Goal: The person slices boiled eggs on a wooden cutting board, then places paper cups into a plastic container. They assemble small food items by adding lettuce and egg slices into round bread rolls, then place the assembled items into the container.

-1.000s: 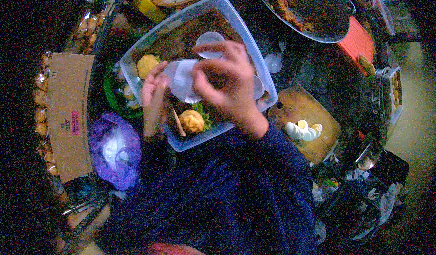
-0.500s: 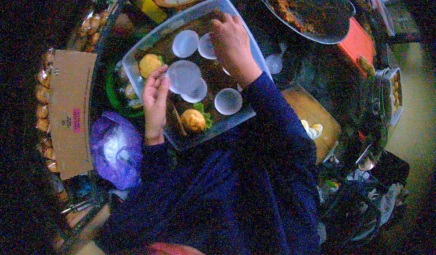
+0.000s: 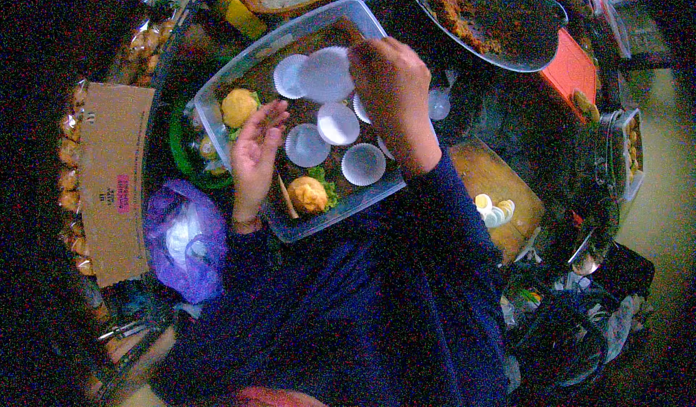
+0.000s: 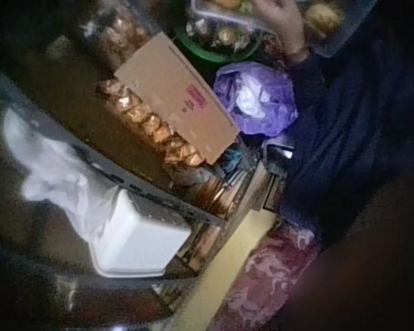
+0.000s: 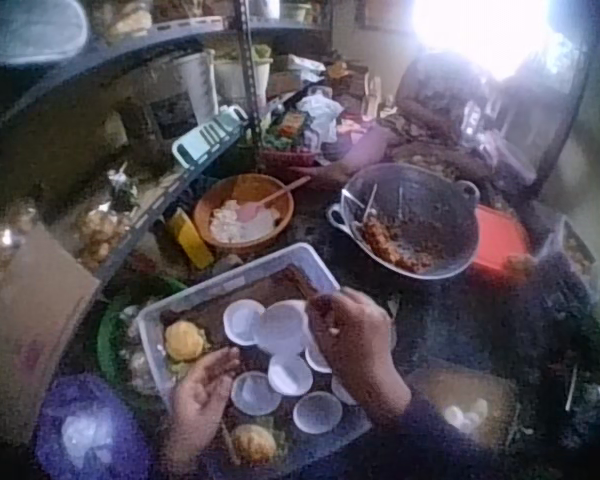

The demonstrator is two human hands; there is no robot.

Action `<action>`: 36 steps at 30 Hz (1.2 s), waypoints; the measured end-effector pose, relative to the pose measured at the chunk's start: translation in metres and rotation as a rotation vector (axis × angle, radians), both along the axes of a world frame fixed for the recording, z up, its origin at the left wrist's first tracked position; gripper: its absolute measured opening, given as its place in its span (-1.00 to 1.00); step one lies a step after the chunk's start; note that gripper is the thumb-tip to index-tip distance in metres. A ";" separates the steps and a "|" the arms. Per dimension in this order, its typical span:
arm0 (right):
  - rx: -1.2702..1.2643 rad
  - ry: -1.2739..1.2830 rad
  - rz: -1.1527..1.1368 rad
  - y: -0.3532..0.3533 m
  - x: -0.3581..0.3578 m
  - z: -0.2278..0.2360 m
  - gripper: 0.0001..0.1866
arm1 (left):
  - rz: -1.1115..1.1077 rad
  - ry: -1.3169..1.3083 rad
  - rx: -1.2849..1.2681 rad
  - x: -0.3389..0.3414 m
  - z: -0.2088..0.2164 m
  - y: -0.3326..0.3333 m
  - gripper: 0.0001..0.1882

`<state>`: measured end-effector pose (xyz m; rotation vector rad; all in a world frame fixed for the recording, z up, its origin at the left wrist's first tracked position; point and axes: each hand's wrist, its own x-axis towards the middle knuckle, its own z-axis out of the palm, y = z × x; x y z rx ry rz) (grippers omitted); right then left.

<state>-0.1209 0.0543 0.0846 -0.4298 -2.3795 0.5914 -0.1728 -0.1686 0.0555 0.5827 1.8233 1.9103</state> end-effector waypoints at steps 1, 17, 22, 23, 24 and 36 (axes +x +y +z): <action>-0.137 0.033 0.075 -0.007 0.004 0.002 -0.92 | -0.011 -0.006 -0.027 0.001 0.002 0.000 -0.54; -0.356 -0.095 0.423 -0.063 -0.013 0.002 -0.83 | 0.038 -0.323 0.068 0.012 0.021 -0.011 -0.52; -0.621 -0.060 0.361 -0.079 -0.063 -0.014 -0.72 | 0.257 -0.342 0.097 0.003 0.030 -0.039 -0.52; -0.616 -0.227 0.380 -0.088 -0.067 -0.017 -0.69 | 0.278 -0.340 0.147 -0.001 0.029 -0.045 -0.52; -0.528 -0.365 0.409 -0.098 -0.071 -0.021 -0.61 | 0.297 -0.338 0.195 -0.004 0.029 -0.050 -0.51; -0.263 -0.359 0.330 -0.138 -0.085 -0.050 -0.35 | 0.453 -0.404 0.450 -0.007 0.004 -0.067 -0.52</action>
